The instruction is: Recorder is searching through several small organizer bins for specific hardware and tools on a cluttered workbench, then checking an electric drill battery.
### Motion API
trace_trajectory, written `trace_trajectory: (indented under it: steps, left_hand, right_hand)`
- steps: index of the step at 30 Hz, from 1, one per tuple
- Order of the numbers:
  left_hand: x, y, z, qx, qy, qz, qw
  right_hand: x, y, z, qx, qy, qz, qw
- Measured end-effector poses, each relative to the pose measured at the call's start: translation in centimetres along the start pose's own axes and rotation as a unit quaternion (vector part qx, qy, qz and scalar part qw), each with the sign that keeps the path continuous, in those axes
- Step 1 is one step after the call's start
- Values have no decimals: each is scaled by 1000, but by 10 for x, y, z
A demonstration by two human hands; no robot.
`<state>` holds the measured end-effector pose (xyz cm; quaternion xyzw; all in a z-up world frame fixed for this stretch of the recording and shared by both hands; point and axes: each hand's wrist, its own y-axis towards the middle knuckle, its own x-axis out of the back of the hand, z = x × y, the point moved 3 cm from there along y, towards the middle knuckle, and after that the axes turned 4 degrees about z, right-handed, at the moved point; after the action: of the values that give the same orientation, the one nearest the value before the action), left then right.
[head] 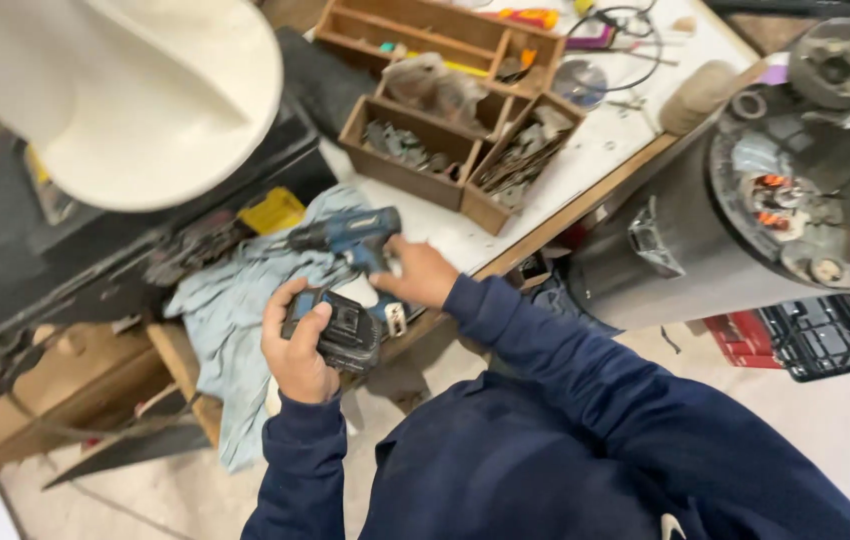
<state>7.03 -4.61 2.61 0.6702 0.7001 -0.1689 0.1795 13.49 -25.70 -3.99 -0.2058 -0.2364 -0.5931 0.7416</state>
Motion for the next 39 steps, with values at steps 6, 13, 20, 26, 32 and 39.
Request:
trace_trajectory:
  steps: [6, 13, 20, 26, 32, 39]
  left_hand:
    - [-50, 25, 2, -61, 155, 19, 986]
    - [-224, 120, -11, -50, 248, 65, 965]
    - [-415, 238, 22, -120, 214, 246, 938]
    - [-476, 290, 78, -23, 141, 318, 937]
    - [-513, 324, 109, -58, 343, 318, 882]
    - [-568, 450, 188, -132, 356, 278, 882]
  right_hand:
    - [63, -26, 18, 39, -35, 22, 998]
    - [254, -3, 30, 310, 222, 114, 917]
    - [437, 82, 0, 114, 58, 6, 992]
    - [546, 155, -101, 181, 158, 32, 970]
    - [612, 288, -299, 30, 24, -307, 951]
    - [608, 409, -484, -135, -35, -273, 952]
